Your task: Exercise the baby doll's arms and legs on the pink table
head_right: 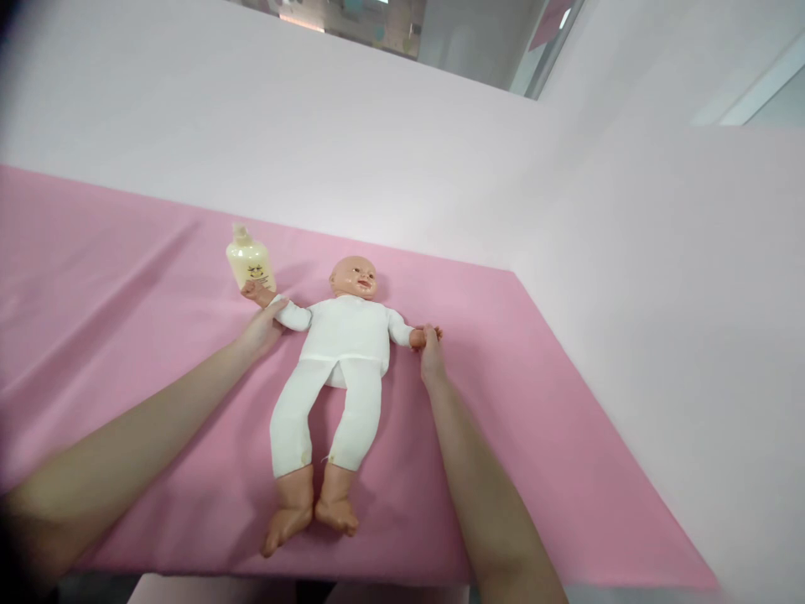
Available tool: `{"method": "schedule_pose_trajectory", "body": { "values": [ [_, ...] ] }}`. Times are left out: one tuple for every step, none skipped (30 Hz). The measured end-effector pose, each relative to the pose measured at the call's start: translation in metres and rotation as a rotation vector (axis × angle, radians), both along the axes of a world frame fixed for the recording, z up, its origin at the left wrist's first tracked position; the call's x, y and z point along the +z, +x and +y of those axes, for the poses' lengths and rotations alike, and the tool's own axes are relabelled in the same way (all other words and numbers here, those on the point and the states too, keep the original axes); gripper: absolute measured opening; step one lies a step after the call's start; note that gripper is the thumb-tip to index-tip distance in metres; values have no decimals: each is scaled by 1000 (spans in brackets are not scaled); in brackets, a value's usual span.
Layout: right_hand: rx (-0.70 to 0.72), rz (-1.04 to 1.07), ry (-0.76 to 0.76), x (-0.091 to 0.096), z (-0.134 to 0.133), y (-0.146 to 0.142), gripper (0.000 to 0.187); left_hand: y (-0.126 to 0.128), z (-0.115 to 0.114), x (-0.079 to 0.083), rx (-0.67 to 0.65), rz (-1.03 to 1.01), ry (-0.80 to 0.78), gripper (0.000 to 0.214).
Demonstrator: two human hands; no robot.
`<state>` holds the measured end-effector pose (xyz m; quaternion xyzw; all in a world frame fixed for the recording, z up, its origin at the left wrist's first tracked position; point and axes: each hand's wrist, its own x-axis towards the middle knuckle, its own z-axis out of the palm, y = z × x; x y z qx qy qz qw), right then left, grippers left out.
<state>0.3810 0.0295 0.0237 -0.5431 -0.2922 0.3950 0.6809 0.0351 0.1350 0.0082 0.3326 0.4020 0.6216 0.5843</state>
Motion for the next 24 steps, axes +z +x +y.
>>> {"method": "schedule_pose_trajectory", "body": {
  "values": [
    [-1,0,0,0,0,0,57,0,0,0,1,-6,-10,38],
    [-2,-1,1,0,0,0,57,0,0,1,1,-14,-23,37],
    [-3,-2,0,0,0,0,57,0,-1,2,0,-22,-36,36],
    [-4,-2,0,1,0,0,56,0,-1,2,-3,-26,-42,34],
    [-4,-2,0,1,0,0,56,0,-1,3,-5,-30,-46,31],
    [-4,-1,0,1,0,0,56,0,-2,3,-6,-32,-51,30],
    [-4,0,0,1,0,0,55,0,-2,3,-6,-35,-54,28],
    [-4,0,0,0,0,0,55,0,-2,4,-4,-37,-55,27],
    [-3,0,-1,0,0,0,55,0,-2,4,0,-39,-54,27],
    [-3,-1,-2,0,0,0,54,0,-2,4,2,-39,-52,28],
    [-3,-1,-3,0,0,0,54,0,-2,4,3,-36,-49,30],
    [-2,-2,-3,1,0,0,54,0,-1,3,3,-31,-46,31],
    [-1,-2,-3,1,0,0,53,0,-1,3,3,-25,-43,33],
    [0,-2,-4,1,0,0,53,0,-1,3,2,-18,-41,34],
    [2,-3,-5,1,0,0,54,0,-1,3,1,-11,-40,36],
    [4,-4,-6,1,0,0,54,0,-1,3,1,-5,-41,36],
    [5,-4,-7,1,0,0,54,0,-1,3,2,0,-44,36],
    [5,-4,-8,1,0,0,54,0,-1,3,4,3,-45,36],
    [5,-3,-9,1,0,0,55,0,-1,3,6,4,-47,35],
    [5,-2,-9,1,0,0,55,0,-1,3,8,2,-48,34],
    [4,0,-9,0,0,0,55,0,-1,3,8,-2,-48,34],
    [4,2,-10,0,0,0,55,0,-1,3,7,-8,-47,33],
    [4,3,-11,0,0,0,54,0,0,2,2,-14,-46,32],
    [4,5,-11,0,0,1,54,0,0,1,-2,-21,-45,32]
  ]
}}
